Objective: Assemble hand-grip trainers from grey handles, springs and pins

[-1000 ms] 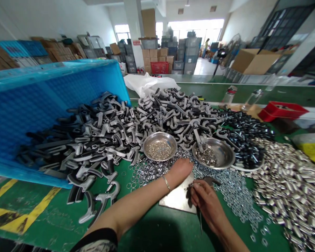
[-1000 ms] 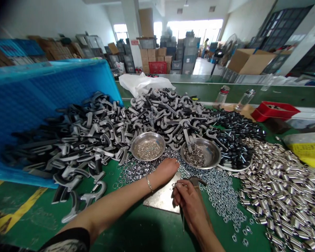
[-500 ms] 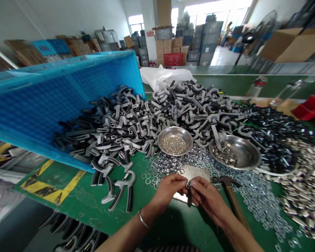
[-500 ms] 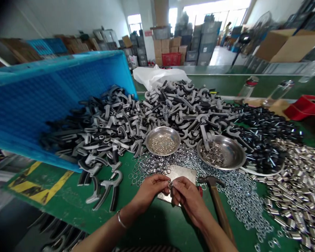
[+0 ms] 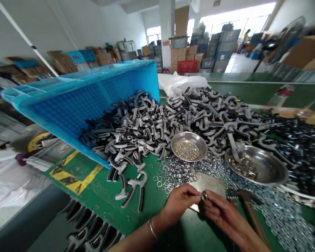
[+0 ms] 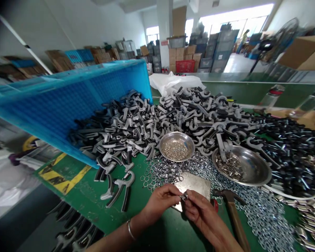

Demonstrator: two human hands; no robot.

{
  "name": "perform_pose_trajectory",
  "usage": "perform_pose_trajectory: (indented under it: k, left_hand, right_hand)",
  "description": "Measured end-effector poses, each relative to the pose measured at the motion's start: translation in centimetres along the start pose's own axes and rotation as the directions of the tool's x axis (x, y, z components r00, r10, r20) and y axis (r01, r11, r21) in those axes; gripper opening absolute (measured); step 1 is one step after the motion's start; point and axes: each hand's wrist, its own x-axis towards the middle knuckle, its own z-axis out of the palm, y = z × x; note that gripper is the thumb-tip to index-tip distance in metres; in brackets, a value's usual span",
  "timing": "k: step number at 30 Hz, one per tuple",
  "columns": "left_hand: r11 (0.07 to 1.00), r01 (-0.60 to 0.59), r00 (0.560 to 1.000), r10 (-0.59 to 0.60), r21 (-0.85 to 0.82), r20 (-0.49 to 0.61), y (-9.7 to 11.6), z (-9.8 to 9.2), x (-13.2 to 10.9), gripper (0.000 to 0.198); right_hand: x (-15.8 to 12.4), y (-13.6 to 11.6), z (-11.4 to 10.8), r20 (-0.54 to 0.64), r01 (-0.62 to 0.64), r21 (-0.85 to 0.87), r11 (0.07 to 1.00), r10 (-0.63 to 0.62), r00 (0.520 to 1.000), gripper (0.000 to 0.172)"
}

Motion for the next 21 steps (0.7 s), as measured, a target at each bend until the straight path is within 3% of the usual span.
perform_pose_trajectory:
  k: [2,4,6,8,9,12,15,18,19,20,21]
  left_hand:
    - [0.914,-0.175,0.983,0.144,0.366,0.112,1.3,-2.0,0.3,0.021]
    - [0.607,-0.299,0.954,0.215,0.737,0.21,3.5,-5.5,1.2,0.027]
    - [0.195,-0.215,0.95,0.27,0.957,0.159,6.2,-9.9,2.8,0.04]
    - [-0.164,-0.035,0.965,0.252,0.986,0.076,8.6,-13.9,4.6,0.043]
    - [-0.284,0.003,0.976,0.208,0.959,0.059,9.5,-15.5,5.6,0.041]
    - [-0.354,-0.017,0.988,0.138,0.935,0.07,10.6,-17.8,8.2,0.027]
    - [-0.337,-0.063,0.988,0.11,0.939,0.106,11.4,-17.8,9.7,0.019]
    - [-0.302,-0.091,0.982,0.134,0.949,0.137,13.5,-17.3,9.1,0.01]
    - [-0.274,-0.076,0.976,0.176,0.959,0.128,14.0,-17.1,8.4,0.007]
    - [-0.148,0.007,0.961,0.274,0.989,0.034,14.1,-16.7,7.5,0.014]
    - [0.044,0.074,0.94,0.33,0.996,-0.084,13.7,-16.0,6.5,0.024]
  right_hand:
    - [-0.1,-0.4,-0.1,-0.055,0.089,-0.191,0.978,-0.101,0.993,0.03]
    - [-0.4,-1.3,-0.1,-0.114,0.157,-0.435,0.887,-0.227,0.967,0.034]
    - [-1.1,-2.4,-0.1,-0.151,0.196,-0.635,0.748,-0.369,0.917,0.04]
    - [-1.8,-3.3,0.3,-0.157,0.221,-0.736,0.64,-0.479,0.864,0.043]
    - [-2.1,-3.5,0.6,-0.158,0.235,-0.75,0.618,-0.513,0.844,0.044]
    - [-2.2,-3.4,1.4,-0.136,0.292,-0.693,0.659,-0.517,0.845,0.045]
    - [-1.2,-2.4,1.1,-0.106,0.355,-0.591,0.725,-0.506,0.856,0.041]
    - [-0.6,-1.3,-0.1,-0.078,0.395,-0.528,0.752,-0.506,0.859,0.034]
    - [-0.6,-1.0,-0.4,-0.069,0.406,-0.501,0.764,-0.503,0.862,0.032]
    - [-0.6,-0.8,-0.5,-0.069,0.426,-0.458,0.78,-0.51,0.858,0.032]
    - [-0.5,-0.7,-0.5,-0.069,0.447,-0.396,0.802,-0.511,0.857,0.033]
